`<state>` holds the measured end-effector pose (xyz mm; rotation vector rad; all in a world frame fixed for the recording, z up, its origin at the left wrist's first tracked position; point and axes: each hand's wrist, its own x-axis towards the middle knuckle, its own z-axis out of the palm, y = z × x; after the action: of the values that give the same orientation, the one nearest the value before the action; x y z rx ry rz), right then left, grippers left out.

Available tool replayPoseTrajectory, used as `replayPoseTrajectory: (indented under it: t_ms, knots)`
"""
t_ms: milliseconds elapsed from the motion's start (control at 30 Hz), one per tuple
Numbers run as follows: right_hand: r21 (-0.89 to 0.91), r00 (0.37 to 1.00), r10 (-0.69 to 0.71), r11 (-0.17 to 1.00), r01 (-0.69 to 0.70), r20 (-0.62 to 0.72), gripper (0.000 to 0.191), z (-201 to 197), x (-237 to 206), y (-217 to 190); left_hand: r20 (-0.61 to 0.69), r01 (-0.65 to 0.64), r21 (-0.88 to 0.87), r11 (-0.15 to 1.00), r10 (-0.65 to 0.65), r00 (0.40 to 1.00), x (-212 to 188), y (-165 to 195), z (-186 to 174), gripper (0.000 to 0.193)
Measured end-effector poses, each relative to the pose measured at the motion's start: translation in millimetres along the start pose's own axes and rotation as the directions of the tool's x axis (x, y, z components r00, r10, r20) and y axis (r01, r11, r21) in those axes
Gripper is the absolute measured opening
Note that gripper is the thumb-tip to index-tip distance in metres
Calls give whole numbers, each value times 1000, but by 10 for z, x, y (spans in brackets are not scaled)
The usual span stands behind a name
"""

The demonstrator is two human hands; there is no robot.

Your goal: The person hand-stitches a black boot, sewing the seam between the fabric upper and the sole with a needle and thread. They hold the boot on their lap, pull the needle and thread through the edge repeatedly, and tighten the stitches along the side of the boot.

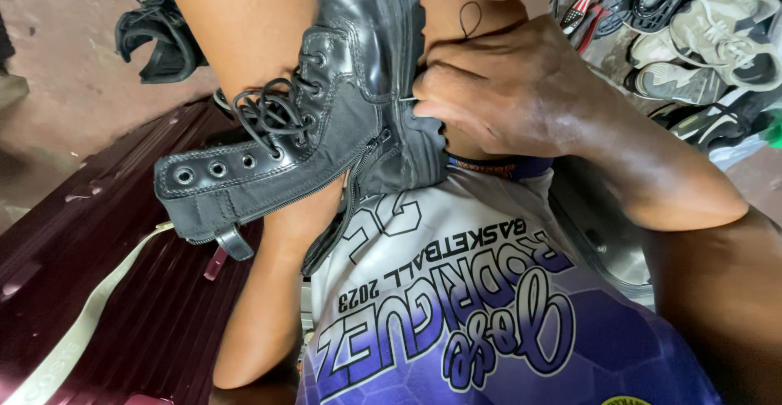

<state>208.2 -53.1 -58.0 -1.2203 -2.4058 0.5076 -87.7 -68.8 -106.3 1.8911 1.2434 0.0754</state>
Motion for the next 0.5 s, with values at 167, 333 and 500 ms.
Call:
replayPoseTrajectory:
  t_ms: [167,333,500]
  knots:
    - [-32,997,55,998,-53,50,22,-61,109,-101,-97,-93,31,995,95,991,46,83,21,15]
    - [-170,957,276,951,-258,89,9,-118,144,-473,-142,-127,46,991,132,981,90,146,37,6]
    - [-205,951,299,938,-278,81,21,-148,120,-433,-157,-122,-11,993,118,981,159,187,64,6]
